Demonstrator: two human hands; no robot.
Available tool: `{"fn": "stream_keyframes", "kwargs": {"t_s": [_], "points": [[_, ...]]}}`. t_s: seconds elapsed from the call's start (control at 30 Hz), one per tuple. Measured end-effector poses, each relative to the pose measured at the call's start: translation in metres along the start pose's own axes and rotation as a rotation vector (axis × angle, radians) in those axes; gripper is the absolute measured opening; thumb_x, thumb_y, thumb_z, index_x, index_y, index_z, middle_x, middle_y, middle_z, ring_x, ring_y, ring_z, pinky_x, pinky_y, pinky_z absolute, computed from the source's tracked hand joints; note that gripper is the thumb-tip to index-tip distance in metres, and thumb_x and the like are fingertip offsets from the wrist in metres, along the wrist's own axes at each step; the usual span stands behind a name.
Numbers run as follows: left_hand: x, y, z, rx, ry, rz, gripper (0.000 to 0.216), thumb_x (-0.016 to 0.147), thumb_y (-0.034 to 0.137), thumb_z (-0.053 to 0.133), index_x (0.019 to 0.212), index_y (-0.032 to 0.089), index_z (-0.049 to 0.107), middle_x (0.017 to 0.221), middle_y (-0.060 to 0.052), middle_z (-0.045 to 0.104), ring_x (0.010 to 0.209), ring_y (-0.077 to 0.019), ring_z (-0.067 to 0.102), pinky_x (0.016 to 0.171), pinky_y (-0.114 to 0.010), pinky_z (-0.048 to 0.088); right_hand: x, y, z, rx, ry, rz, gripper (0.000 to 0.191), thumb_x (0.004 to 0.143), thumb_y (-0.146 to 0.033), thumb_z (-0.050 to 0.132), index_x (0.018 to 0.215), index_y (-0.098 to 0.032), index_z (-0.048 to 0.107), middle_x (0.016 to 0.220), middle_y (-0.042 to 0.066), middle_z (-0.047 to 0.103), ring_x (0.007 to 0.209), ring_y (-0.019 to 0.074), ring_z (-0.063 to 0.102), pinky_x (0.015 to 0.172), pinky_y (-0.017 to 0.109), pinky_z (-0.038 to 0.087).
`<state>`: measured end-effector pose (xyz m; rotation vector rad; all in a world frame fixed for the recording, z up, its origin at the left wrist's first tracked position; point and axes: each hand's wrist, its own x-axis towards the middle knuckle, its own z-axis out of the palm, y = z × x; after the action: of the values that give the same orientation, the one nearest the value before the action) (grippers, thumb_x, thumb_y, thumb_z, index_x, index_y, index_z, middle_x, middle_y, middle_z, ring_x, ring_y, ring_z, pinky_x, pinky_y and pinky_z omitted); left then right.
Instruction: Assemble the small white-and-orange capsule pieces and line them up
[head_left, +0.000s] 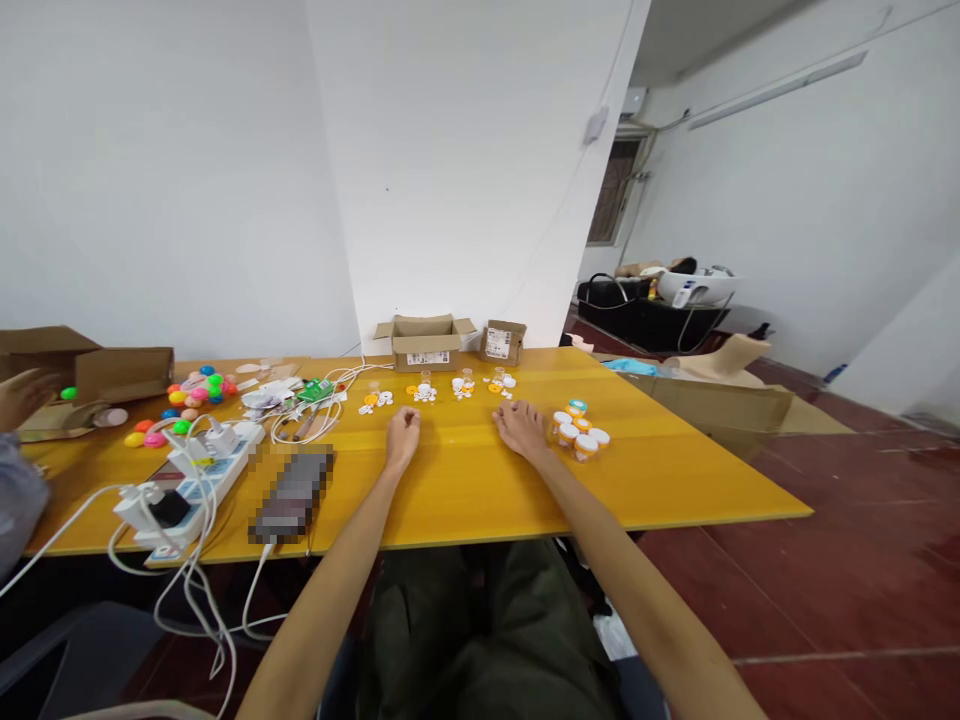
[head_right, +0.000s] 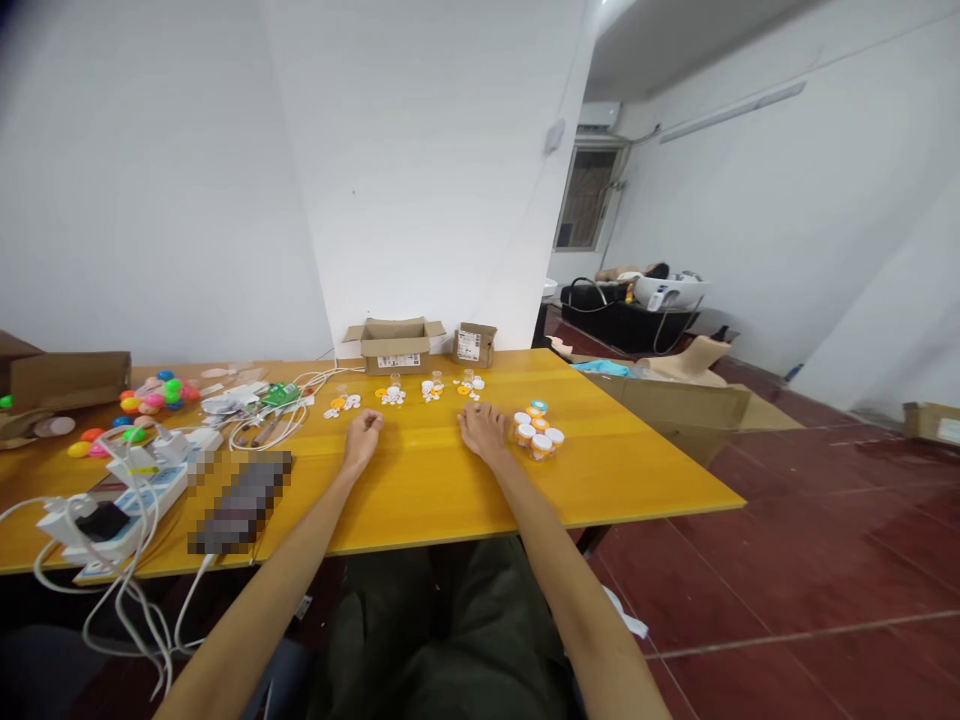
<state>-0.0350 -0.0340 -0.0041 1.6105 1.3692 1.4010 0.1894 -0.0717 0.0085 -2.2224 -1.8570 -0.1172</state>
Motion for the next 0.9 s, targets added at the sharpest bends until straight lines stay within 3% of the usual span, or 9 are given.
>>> {"fn": "stream_keyframes", "kwargs": {"t_s": [0.17,0.27,0.5,0.67,0.8,0.9], "points": [[-0.009,0.002,0.007,0.193,-0.259,0.166,0.008,0.075,0.016,0.065,0.07,0.021,0.067,0.075,-0.002,0.069,0.076,-0.0175,0.064,0.079,-0.031,0.052,0.001,0.002,0.003,-0.01,0.013,-0.004,0.03,0.101,-0.036,0.038,0.116,-0.023,0.061,0.122,0.015,0.059,0.112,0.028,0.054,0.09,0.039,0.04],[-0.014,0.0,0.01,0.287,-0.336,0.273,0.004,0.074,0.019,0.07,0.071,0.021,0.07,0.078,-0.003,0.069,0.079,-0.0181,0.064,0.082,-0.031,0.052,0.001,0.001,0.006,-0.001,0.019,-0.038,0.032,0.101,-0.037,0.037,0.116,-0.023,0.061,0.121,0.014,0.059,0.111,0.0272,0.054,0.089,0.039,0.04],[-0.011,-0.005,0.028,0.197,-0.326,0.357,0.014,0.074,0.014,0.07,0.063,0.023,0.068,0.072,-0.003,0.064,0.074,-0.0193,0.063,0.079,-0.032,0.051,0.001,-0.001,0.005,0.075,0.027,-0.101,0.035,0.102,-0.04,0.034,0.114,-0.026,0.064,0.12,0.011,0.061,0.11,0.0253,0.055,0.091,0.039,0.041],[-0.005,-0.003,0.066,0.074,-0.329,0.274,0.019,0.069,0.01,0.071,0.06,0.025,0.066,0.07,-0.003,0.066,0.079,-0.0217,0.063,0.084,-0.032,0.05,0.006,0.006,0.006,0.239,0.034,-0.143,0.038,0.103,-0.035,0.03,0.11,-0.027,0.066,0.116,0.008,0.065,0.109,0.0222,0.058,0.093,0.036,0.042],[-0.002,0.005,0.099,0.073,-0.318,0.293,0.02,0.068,0.007,0.067,0.058,0.024,0.064,0.07,-0.002,0.067,0.078,-0.0214,0.063,0.081,-0.031,0.05,0.01,0.014,0.009,0.386,0.079,-0.2,0.044,0.103,-0.034,0.024,0.108,-0.026,0.067,0.111,0.006,0.068,0.108,0.0202,0.059,0.093,0.032,0.044],[0.0,0.011,0.109,0.075,-0.357,0.309,0.023,0.068,0.004,0.063,0.055,0.023,0.063,0.067,-0.002,0.067,0.075,-0.0213,0.064,0.081,-0.033,0.051,0.013,0.016,0.011,0.473,0.111,-0.217,0.047,0.103,-0.032,0.02,0.107,-0.025,0.066,0.112,0.005,0.069,0.111,0.0191,0.059,0.094,0.03,0.044]]}}
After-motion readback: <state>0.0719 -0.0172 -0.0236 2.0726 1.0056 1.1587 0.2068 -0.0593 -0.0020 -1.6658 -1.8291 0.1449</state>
